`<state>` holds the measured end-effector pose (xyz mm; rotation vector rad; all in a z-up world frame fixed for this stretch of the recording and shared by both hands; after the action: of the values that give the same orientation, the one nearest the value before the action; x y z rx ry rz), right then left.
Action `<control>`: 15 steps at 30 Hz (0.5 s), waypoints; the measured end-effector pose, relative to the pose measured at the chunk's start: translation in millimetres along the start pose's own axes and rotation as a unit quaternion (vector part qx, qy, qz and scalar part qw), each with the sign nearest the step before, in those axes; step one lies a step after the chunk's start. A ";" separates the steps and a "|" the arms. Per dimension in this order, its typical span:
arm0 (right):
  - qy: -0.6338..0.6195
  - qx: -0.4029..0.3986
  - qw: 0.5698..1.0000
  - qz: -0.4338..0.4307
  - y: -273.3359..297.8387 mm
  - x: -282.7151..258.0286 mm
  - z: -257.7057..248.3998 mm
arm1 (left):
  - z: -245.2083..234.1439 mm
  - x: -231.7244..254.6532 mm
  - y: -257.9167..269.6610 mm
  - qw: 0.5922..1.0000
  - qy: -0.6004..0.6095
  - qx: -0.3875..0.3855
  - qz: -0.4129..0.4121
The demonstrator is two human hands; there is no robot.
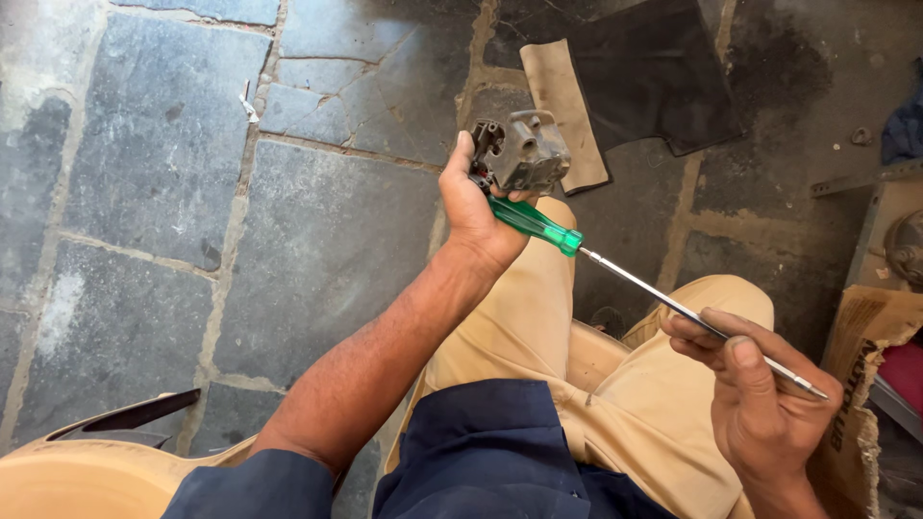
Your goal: The person sits on a chair and uses a screwdriver to disassemble and reassemble small electrical components. They handle a beige plastic housing and a black plastic housing, removing and inserting screws to open and close the parts.
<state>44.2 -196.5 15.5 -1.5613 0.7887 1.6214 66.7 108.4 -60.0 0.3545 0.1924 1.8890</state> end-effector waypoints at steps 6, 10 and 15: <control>-0.018 0.025 0.999 0.014 3.4 9.3 2.7 | -7.2 -13.3 2.4 1.000 0.006 -0.022 -0.004; -0.009 0.034 0.999 -0.013 2.4 15.1 -1.4 | -14.1 -25.0 8.6 0.999 0.015 0.015 -0.029; 0.000 0.042 0.999 -0.021 5.2 20.2 6.2 | -27.2 -38.8 11.7 0.998 0.018 0.055 -0.037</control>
<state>36.7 -192.2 -4.4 -1.5091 0.8093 1.5392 59.1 69.0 -87.9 0.3833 0.3316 1.8175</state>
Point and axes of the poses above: each hand's wrist, its own y-axis away from the middle knuckle, its own z-axis out of the palm, x = y × z, the point moved 5 cm from there along -y, towards the middle knuckle, and after that the axes turned 10 degrees about -x, right-handed, at the moved point
